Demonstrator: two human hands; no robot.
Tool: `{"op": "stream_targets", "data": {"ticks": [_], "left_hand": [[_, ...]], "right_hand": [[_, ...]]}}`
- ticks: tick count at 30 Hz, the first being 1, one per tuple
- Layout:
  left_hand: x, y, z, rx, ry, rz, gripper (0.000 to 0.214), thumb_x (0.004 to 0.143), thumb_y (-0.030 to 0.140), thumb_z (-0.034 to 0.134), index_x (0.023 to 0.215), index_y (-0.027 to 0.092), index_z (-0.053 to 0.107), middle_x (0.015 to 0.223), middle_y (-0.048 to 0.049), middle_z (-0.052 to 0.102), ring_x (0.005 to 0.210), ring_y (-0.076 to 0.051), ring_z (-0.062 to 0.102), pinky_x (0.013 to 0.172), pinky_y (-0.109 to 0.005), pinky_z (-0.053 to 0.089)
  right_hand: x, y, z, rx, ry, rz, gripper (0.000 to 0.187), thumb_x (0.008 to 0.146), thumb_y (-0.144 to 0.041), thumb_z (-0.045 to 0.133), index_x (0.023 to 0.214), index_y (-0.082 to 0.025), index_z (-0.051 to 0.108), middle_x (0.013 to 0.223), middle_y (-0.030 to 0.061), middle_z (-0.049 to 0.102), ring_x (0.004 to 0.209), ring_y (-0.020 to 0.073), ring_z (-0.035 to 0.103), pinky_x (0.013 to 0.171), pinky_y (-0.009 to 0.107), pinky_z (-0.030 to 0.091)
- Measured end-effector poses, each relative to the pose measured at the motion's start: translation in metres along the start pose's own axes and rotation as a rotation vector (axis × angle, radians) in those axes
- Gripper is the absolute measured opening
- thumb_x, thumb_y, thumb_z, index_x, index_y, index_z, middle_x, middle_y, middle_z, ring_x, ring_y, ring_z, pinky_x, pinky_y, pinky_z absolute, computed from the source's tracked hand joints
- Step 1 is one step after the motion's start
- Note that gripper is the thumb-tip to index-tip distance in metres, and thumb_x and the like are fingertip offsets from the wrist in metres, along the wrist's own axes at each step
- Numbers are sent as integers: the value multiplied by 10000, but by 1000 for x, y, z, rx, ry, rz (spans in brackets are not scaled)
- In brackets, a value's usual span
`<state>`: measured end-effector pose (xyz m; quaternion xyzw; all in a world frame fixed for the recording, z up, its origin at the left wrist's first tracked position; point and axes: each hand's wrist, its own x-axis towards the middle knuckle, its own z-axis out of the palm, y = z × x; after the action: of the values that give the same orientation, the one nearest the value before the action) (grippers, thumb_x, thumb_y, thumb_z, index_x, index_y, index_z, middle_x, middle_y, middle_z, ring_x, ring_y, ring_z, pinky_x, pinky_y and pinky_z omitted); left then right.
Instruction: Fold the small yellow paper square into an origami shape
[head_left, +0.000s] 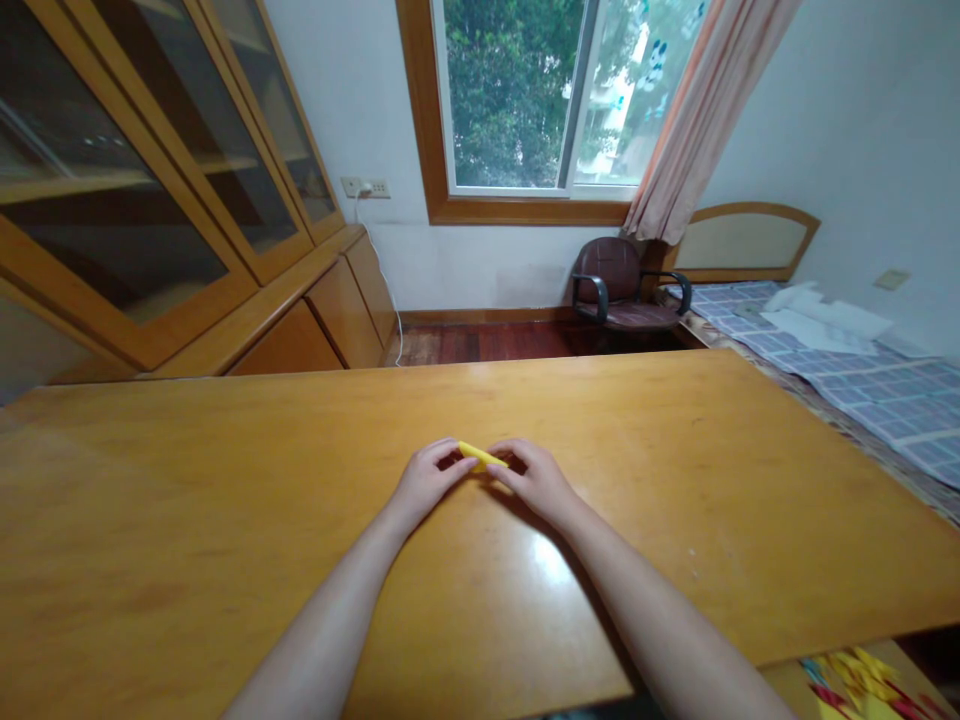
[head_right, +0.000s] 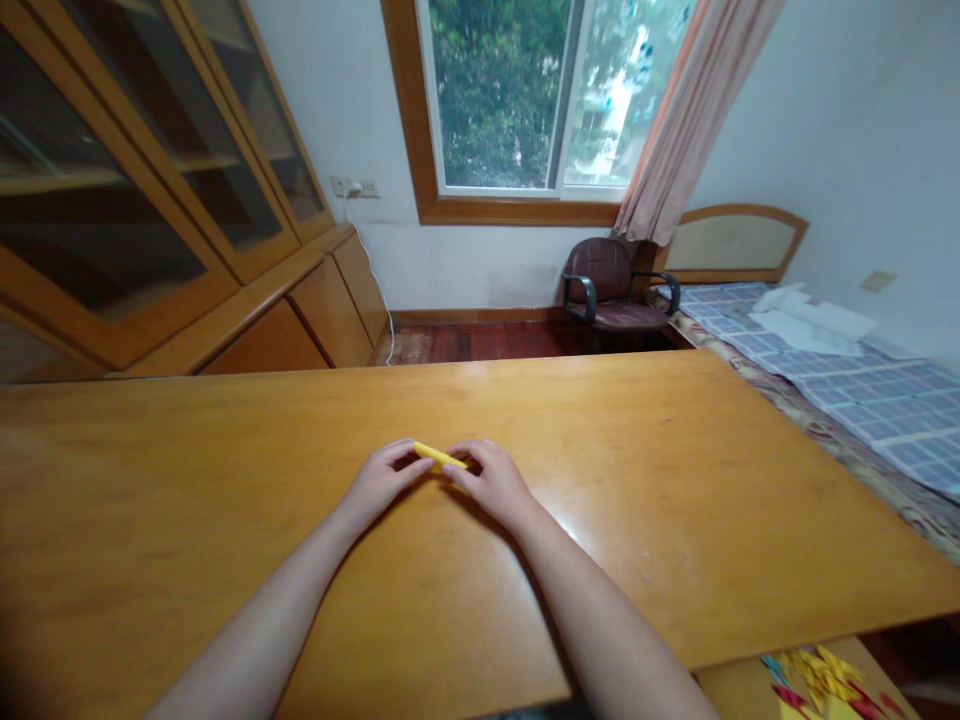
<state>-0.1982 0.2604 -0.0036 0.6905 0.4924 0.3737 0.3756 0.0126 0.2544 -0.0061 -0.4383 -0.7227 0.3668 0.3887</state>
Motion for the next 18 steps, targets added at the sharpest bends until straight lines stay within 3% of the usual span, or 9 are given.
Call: {"op": "stream_targets", "data": {"ticks": [8,14,18], "left_hand": [[0,2,0,12,-24,35,272,833,413,638,737,161,673,744,-19,636,732,-166,573,699,-258,456],[-1,1,0,-51,-25,-7,248,813,390,668,908,165,712,892,-52,716,818,-193,642,759,-286,500],[-2,2,1,-24,-40,-2,261,815,395,672,918,160,721,893,-64,727,812,-195,652,759,-288,510]], "right_hand": [[2,-2,-1,-69,-43,-39,141,853,-291,698,946,-188,720,869,38,701,806,159,602,746,279,461],[3,7,4,64,-11,69,170,846,-301,683,946,-170,724,871,47,712,757,157,620,710,276,480],[4,11,4,116,8,99,198,837,-317,684,952,-161,724,877,52,717,757,161,625,702,273,481]]}}
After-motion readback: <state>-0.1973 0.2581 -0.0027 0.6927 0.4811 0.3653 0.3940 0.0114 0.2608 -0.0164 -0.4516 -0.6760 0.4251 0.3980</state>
